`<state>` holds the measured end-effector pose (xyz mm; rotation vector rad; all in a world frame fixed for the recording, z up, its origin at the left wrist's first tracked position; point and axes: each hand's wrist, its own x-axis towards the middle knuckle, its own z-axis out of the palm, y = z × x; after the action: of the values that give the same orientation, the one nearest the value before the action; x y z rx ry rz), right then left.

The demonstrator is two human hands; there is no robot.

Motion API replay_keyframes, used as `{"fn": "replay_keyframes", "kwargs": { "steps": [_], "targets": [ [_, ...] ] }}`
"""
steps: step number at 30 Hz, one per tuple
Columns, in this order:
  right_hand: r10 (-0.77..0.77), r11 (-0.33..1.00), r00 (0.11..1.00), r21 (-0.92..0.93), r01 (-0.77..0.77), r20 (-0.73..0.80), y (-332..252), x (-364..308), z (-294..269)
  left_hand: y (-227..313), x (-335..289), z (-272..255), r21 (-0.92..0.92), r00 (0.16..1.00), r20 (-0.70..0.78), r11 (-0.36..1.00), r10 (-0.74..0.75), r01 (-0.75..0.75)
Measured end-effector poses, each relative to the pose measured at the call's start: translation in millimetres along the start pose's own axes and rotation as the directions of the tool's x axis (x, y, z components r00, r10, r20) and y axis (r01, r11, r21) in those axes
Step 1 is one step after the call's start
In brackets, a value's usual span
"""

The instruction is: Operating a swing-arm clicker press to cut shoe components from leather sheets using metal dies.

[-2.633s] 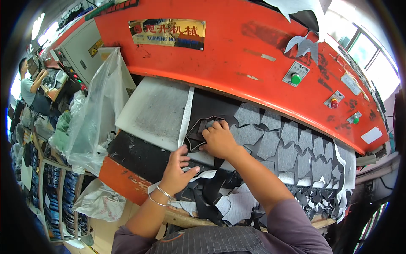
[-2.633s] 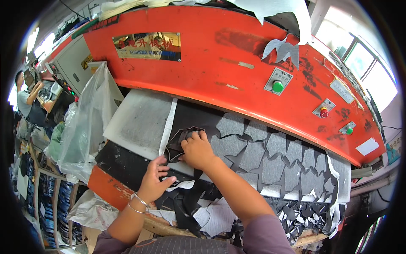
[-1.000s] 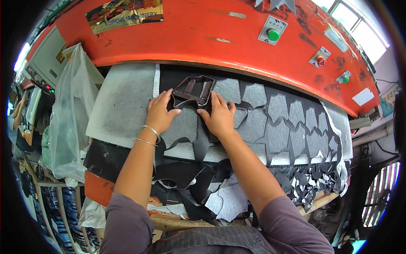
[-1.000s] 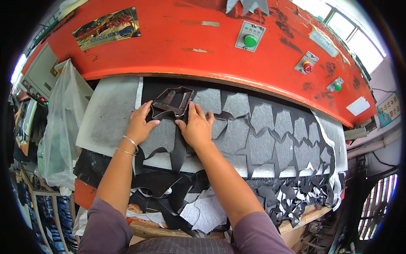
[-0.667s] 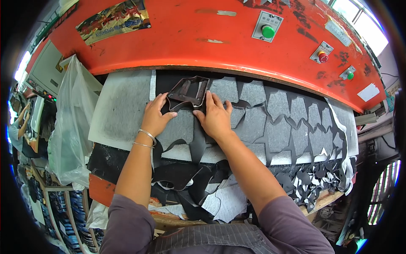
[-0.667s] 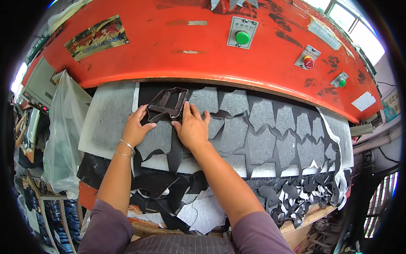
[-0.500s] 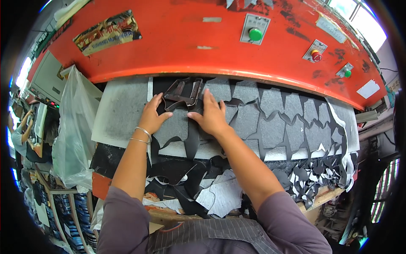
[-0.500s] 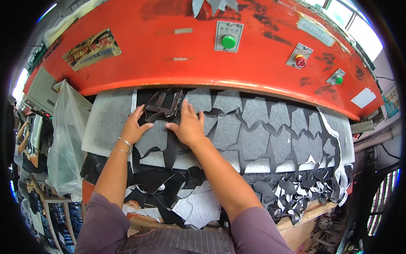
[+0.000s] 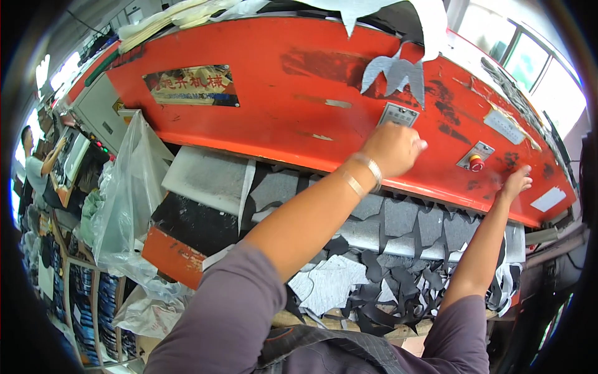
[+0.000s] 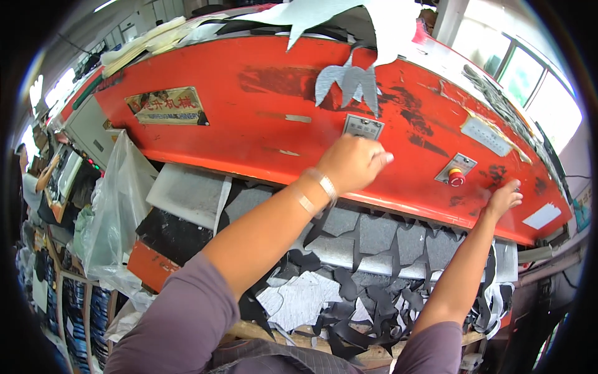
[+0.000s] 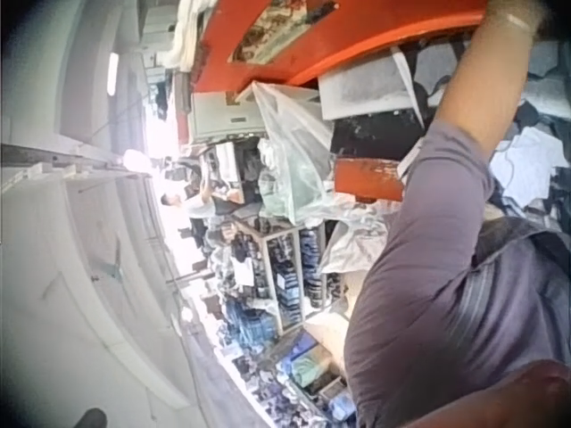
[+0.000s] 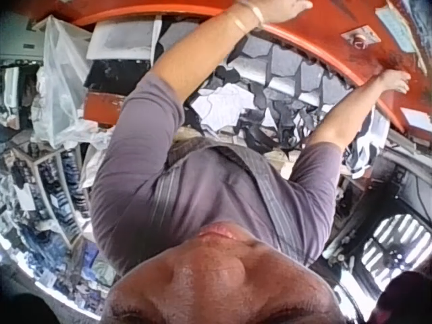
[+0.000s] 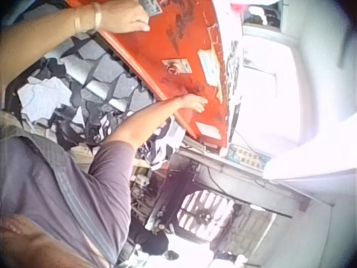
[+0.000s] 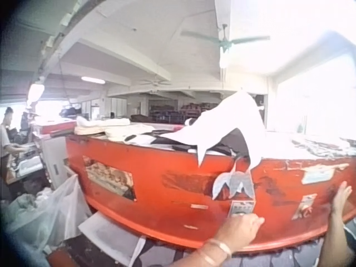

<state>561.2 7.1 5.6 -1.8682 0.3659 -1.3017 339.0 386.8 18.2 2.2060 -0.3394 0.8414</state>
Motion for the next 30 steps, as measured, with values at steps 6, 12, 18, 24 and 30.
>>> {"fn": "replay_keyframes", "kwargs": {
  "steps": [6, 12, 18, 24, 30],
  "targets": [
    [0.003, 0.919, 0.905, 0.356, -0.171, 0.426, -7.2, -65.4, -114.6, 25.2, -106.5, -29.1, -0.036, 0.978, 0.174, 0.991, -0.119, 0.127],
    [-0.205, 0.899, 0.753, 0.425, -0.108, 0.625, -3.4, -125.2, -193.9, 50.9, -336.8, -122.1, 0.325, 0.727, 0.359, 0.808, -0.586, 0.491],
    [-0.561, 0.815, 0.123, 0.572, -0.087, 0.818, -161.9, -330.0, -213.9, 93.7, -412.2, -111.8, 0.459, 0.833, 0.116, 0.773, -0.541, 0.438],
    [-0.876, 0.466, -0.236, 0.863, -0.197, 0.420, -238.9, -463.0, -250.4, 79.7, -415.0, -105.5, 0.503, 0.886, -0.079, 0.749, -0.456, 0.431],
    [-0.593, 0.779, -0.275, 0.625, 0.042, 0.757, -200.1, -409.1, -140.0, 56.6, -366.6, -149.1, 0.402, 0.564, 0.413, 0.699, -0.715, 0.592]
  ]
}}
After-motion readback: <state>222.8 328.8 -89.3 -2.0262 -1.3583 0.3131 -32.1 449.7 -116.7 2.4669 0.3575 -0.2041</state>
